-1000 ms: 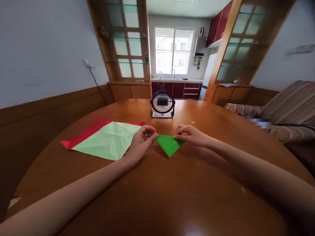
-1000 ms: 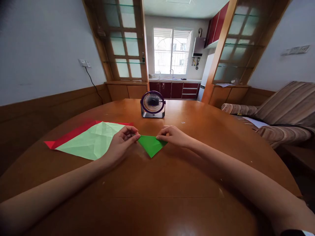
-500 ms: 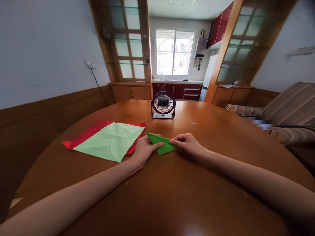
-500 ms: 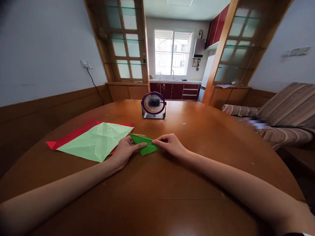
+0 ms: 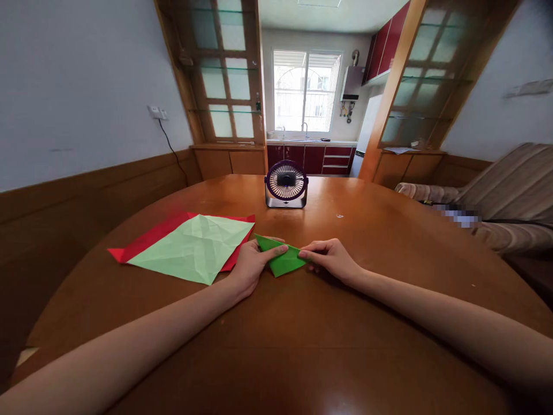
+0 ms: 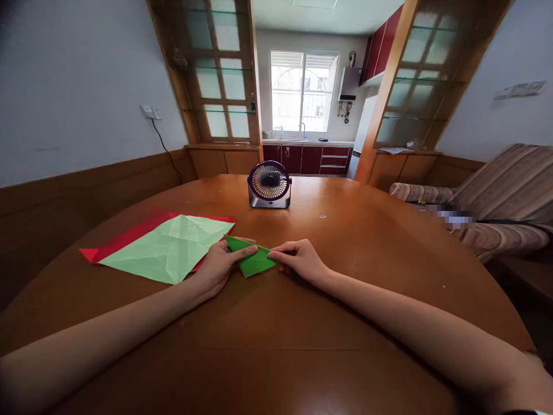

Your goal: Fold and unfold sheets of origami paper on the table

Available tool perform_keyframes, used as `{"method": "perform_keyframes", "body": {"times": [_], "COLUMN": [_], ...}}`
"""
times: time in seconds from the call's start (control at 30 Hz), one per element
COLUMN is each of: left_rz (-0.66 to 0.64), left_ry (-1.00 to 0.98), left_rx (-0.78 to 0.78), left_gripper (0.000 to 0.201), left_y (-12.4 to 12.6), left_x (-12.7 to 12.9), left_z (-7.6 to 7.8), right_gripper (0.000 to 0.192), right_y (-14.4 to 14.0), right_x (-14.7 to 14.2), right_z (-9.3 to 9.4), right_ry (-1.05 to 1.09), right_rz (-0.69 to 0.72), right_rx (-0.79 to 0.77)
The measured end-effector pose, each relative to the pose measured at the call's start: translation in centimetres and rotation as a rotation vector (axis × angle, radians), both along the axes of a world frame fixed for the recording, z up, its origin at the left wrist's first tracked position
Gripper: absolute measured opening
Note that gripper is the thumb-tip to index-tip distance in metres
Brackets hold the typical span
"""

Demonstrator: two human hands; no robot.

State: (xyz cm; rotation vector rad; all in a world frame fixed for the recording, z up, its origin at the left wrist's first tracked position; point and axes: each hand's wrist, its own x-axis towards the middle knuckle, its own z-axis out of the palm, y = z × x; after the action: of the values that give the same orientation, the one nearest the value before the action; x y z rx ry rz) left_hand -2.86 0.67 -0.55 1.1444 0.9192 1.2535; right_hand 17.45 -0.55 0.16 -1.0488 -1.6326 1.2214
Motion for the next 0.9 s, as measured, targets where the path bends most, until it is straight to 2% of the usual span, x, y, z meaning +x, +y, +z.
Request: {"method": "perform_keyframes", "body": {"times": [0.27,0.43,0.57,0.9], "left_rz": [0.044,0.008,-0.003,0.079], "left_ry": [-0.015,-0.093,-0.111,-0.173], "left_rx": [-0.005,-0.020,-0.018,-0.038], "left_gripper": [0.041,0.046,0.042,0.038], "left_y": [-0.02,-0.29,-0.25,-0.27], "left_x": [-0.31,-0.06,-0.06,-0.12], "left_z": [0.09,0.55,0.59,0.75], "right_gripper": [0.037,0.035,0.033,0.034], "right_y": [-0.20,-0.04,-0.02,-0.12], "right_x": [-0.15,-0.06,0.10,0.08], "right_z": [0.53,0.37,0.31,0.09], "right_ry": [0.045,0.068,0.049,0.059], "right_rz": [-0.053,-0.075,-0.077,-0.073], "right_rx": [-0.049,-0.069,-0.058,-0.008]}}
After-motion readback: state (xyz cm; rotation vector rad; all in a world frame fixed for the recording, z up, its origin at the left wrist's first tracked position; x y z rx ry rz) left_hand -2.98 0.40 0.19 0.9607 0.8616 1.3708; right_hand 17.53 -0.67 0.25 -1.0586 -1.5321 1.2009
